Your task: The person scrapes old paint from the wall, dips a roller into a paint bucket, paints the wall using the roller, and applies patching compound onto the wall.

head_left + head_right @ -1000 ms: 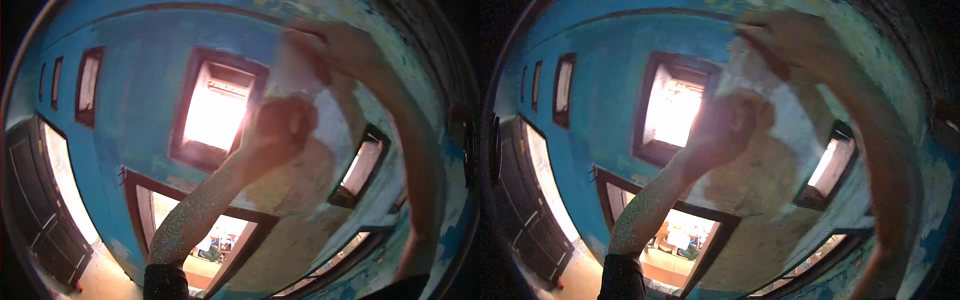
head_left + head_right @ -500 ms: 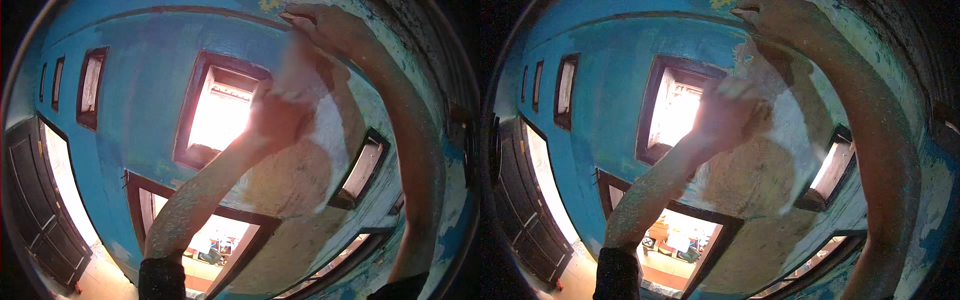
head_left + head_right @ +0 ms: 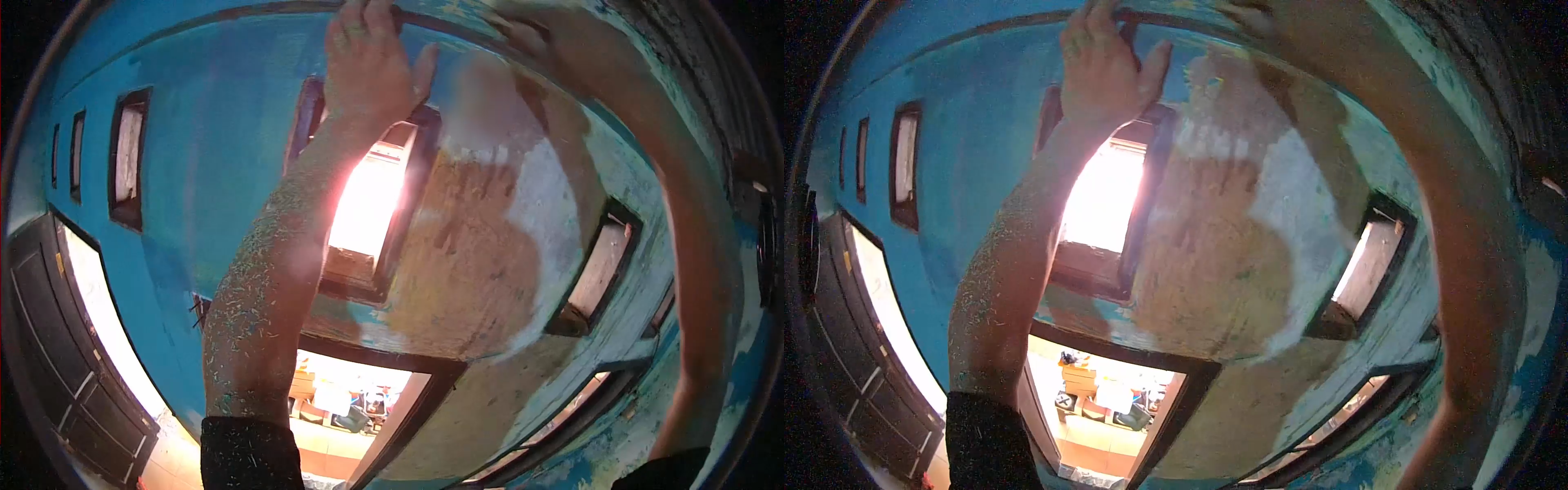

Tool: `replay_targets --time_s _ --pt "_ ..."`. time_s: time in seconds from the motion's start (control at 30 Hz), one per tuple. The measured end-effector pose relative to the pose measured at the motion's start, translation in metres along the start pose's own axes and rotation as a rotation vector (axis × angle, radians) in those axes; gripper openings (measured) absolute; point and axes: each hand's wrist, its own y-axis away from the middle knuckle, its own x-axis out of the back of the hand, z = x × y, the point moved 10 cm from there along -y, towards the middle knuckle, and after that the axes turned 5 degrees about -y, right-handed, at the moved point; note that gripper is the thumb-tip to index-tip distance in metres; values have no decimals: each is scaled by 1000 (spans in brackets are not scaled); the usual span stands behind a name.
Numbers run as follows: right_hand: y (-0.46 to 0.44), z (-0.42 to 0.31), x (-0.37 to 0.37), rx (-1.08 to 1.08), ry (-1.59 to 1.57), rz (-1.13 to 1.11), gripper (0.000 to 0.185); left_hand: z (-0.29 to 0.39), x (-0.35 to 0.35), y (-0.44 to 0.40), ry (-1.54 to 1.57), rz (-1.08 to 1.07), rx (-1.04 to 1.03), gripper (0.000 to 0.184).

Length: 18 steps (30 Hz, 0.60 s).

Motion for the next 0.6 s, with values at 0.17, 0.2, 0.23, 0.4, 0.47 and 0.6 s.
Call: replay_targets --time_s 0.17,0.2,0.23,0.4,0.47,0.6 --pt "-8 -16 -5 129 22 -35 40 -18 -2 3 -1 -175 116 72" --pt "0 -11 -10 79 7 -26 39 -23 0 15 -32 -232 140 62" --pt "14 -8 -10 29 2 -19 39 -23 2 34 -54 -283 168 53" --pt "3 -21 -2 -106 184 -89 44 14 17 122 222 -500 416 68" --pt "17 -4 -2 -155 154 -168 45 5 4 157 344 -648 683 78" --pt "6 -31 1 1 8 -87 41 10 -10 162 422 -659 602 92"
